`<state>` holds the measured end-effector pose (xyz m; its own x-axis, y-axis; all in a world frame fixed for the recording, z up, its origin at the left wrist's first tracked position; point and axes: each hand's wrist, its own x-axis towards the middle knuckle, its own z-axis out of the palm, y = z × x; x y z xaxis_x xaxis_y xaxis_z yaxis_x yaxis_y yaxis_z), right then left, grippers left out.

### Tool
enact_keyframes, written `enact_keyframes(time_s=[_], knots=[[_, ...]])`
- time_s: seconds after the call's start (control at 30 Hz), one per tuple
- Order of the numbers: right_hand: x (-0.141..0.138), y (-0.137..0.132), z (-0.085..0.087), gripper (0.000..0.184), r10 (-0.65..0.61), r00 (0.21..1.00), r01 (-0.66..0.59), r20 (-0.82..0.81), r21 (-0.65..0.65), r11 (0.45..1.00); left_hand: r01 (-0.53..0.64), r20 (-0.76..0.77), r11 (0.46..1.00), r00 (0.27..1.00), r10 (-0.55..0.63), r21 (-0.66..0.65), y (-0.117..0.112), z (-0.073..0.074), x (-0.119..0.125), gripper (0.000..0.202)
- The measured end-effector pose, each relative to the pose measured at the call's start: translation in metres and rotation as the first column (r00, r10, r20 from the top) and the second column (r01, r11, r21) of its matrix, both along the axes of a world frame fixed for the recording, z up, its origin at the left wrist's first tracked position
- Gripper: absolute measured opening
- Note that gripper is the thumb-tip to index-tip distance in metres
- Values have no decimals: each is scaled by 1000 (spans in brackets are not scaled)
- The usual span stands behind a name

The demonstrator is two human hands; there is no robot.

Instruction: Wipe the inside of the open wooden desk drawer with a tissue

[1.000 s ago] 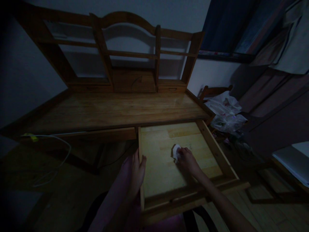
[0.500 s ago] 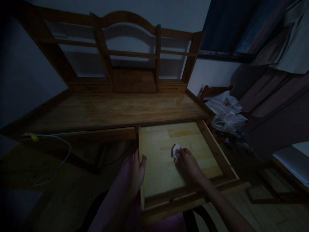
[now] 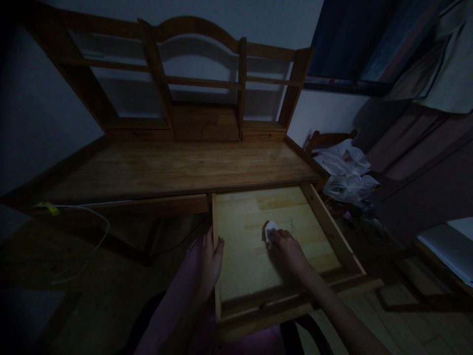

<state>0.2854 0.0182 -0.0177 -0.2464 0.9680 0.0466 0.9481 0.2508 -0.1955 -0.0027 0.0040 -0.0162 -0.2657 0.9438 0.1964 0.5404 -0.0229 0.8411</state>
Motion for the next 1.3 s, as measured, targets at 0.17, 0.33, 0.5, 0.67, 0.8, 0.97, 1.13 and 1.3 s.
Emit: enact_keyframes(time_s=[0.17,0.33,0.5,0.67,0.8,0.97,1.13,1.3], knots=[[-6,-6,8,54,-22,999,20,47,36,999,-3,61,1000,998,2,8,2,-10,1,47],[-16,-8,21,43,18,994,-17,112,-7,1000,13,80,1000,997,-12,-3,-1,4,-1,46],[-24,-10,35,39,40,982,-37,186,-20,999,9,-24,998,1000,-10,-55,-3,21,-2,46],[-26,-11,33,37,44,975,-37,218,-39,999,13,5,1000,1000,-13,-5,-2,12,0,45],[-30,-18,22,42,29,957,-27,289,-14,1000,14,43,1000,999,-13,-18,0,1,1,48],[-43,-25,10,37,-10,926,9,378,5,1000,14,86,1000,996,-13,-5,2,-10,1,49],[-44,-20,15,33,-15,925,27,380,-26,999,5,137,1000,991,-6,3,2,-7,2,49],[-35,-15,26,39,-2,948,17,318,-44,999,5,86,1000,996,-5,-3,1,4,1,47]])
